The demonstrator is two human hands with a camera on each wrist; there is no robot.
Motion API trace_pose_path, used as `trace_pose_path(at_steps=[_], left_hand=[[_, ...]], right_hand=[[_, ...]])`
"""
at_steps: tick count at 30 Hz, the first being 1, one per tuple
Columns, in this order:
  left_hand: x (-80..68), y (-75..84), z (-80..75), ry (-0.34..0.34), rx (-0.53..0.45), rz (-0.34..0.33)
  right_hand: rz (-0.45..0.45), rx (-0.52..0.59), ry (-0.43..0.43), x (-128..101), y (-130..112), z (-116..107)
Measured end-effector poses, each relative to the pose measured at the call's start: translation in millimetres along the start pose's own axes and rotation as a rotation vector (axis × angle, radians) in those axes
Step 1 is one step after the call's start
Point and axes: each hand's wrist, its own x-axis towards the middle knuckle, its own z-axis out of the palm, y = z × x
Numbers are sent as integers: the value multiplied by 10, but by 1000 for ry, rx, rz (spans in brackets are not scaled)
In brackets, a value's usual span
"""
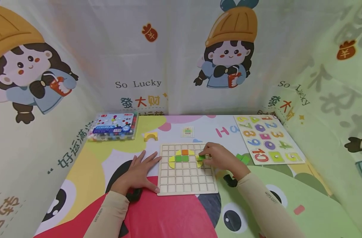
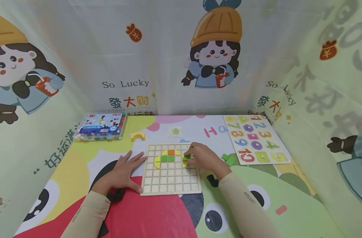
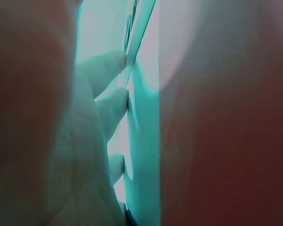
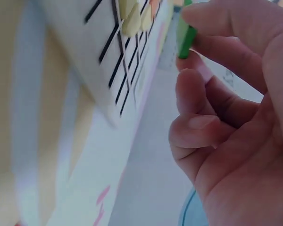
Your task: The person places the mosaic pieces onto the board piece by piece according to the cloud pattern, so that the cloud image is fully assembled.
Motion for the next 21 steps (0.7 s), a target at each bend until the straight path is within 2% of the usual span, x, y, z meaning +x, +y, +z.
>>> trace_pose_path(at_steps=[4, 9, 21], left_hand=[[4, 2, 1, -1, -4, -3], [-2, 8, -3, -4, 1, -7], [-18, 39, -23, -5, -2, -14]], right_hand=[[-31, -44, -47, 197, -30, 73], [-2, -88, -119, 349, -72, 171], [39, -108, -164, 431, -177, 243]])
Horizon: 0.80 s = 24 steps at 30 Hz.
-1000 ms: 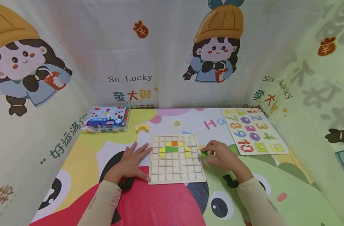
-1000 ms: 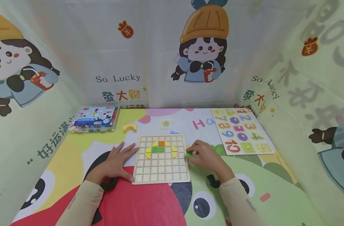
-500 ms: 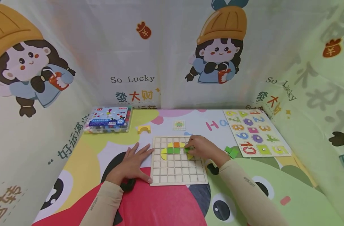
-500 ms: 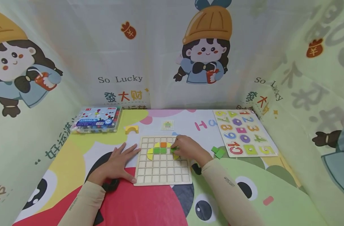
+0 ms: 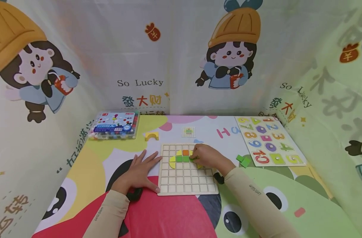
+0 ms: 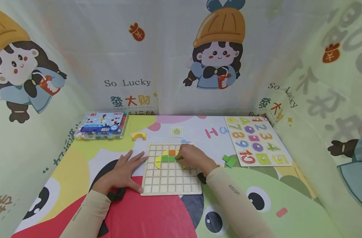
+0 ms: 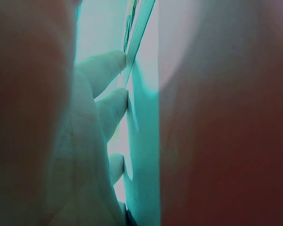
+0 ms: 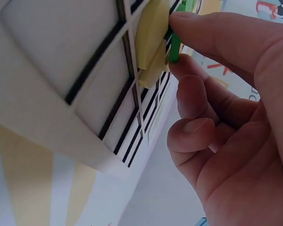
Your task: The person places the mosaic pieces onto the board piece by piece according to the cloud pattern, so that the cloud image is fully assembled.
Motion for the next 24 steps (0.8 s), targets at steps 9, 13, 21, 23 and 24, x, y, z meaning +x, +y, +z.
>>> trace_pose_path(at_steps=[9, 13, 21, 23, 24], left_hand=[[-10, 1, -2, 2, -4, 1], [-9, -10, 6, 5, -2, -1], [-17, -12, 22, 5, 0, -1], [-15, -9, 21, 5, 1, 4], [-12, -9, 21, 6, 1, 6]], right_hand=[[-13, 8, 33, -48, -20, 18], [-31, -26, 62, -70, -27, 39], [-2, -55, 94, -131, -47, 92], [-6, -23, 113, -199, -38, 64], [-19, -12, 130, -244, -29, 48]])
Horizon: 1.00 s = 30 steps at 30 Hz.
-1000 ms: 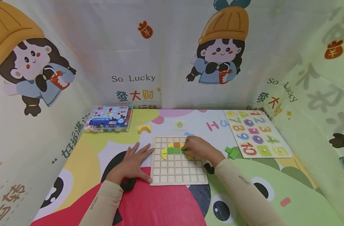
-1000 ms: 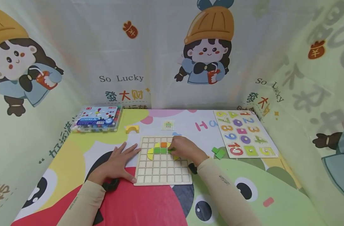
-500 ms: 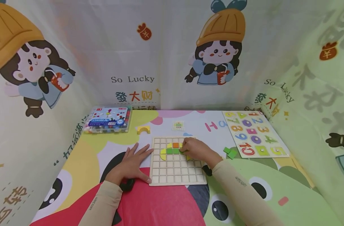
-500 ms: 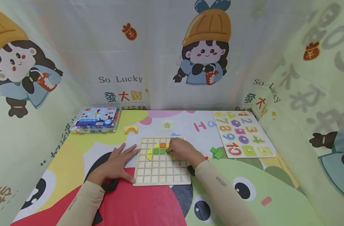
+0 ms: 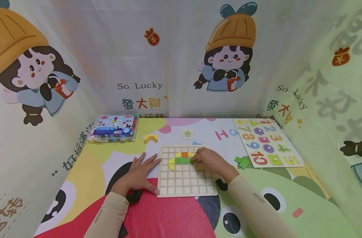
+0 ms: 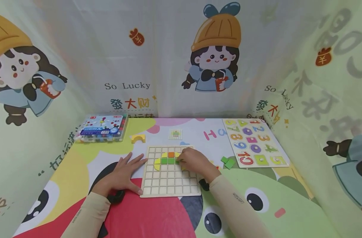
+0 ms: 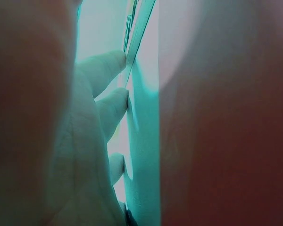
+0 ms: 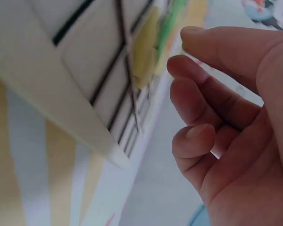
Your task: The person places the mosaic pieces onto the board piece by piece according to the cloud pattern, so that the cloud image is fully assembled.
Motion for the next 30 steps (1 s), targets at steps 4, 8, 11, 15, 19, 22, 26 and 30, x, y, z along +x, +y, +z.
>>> trace_pose_path(at_steps=[4, 8, 11, 15, 19, 22, 26, 30], left_hand=[[5, 4, 11, -4, 1, 6], [8, 12, 16, -8, 8, 3], [11, 18, 15, -10, 5, -2], [17, 10, 24, -10, -5, 2], [18, -15, 41, -14, 8, 12], [18, -29, 42, -10, 13, 12], [24, -35, 31, -2, 13, 14], [32, -40, 25, -3, 22, 19]], right_hand=[[6, 61, 55, -228, 64, -56], [37, 75, 82, -465, 150, -56], [50, 77, 110, -632, 226, -43], [64, 72, 150, -825, 328, -69], [86, 103, 181, -975, 427, -130], [114, 125, 199, -1034, 514, -160], [179, 91, 268, -1063, 658, -145], [282, 48, 330, -1098, 810, -89]])
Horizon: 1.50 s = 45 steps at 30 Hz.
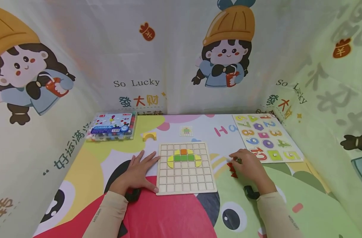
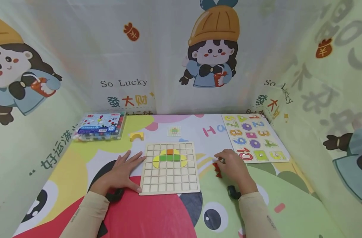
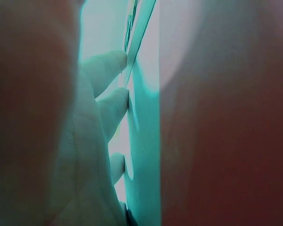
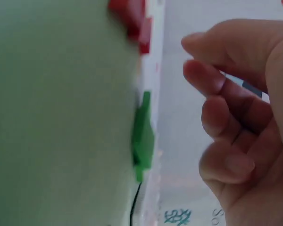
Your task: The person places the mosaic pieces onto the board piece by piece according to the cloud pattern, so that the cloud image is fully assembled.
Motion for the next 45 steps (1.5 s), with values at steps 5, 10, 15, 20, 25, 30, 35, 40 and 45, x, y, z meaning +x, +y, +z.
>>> trace_pose_path(at_steps=[5, 10, 15, 20, 25, 30, 35, 40, 45], left_hand=[[-5, 6, -17, 3, -2, 0], [-5, 9, -22, 7, -2, 1], [0, -5, -2, 2, -1, -2], [10, -19, 13, 1, 2, -6], [9, -13, 9, 0, -2, -8], [5, -5, 5, 1, -4, -8], [2, -13, 8, 1, -6, -8], [-8, -24, 5, 0, -4, -12], [0, -7, 2, -5, -8, -3]], right_hand=[[108, 1, 11, 10, 121, -3], [187, 12, -24, 16, 183, -18], [189, -3, -51, 4, 224, -26], [156, -37, -95, -3, 234, -18], [112, -77, -97, -14, 237, -9], [77, -111, -82, -14, 207, -12], [93, -83, -71, -1, 196, 14], [76, -10, -23, 17, 108, 23], [-10, 42, 5, 31, -95, -4]])
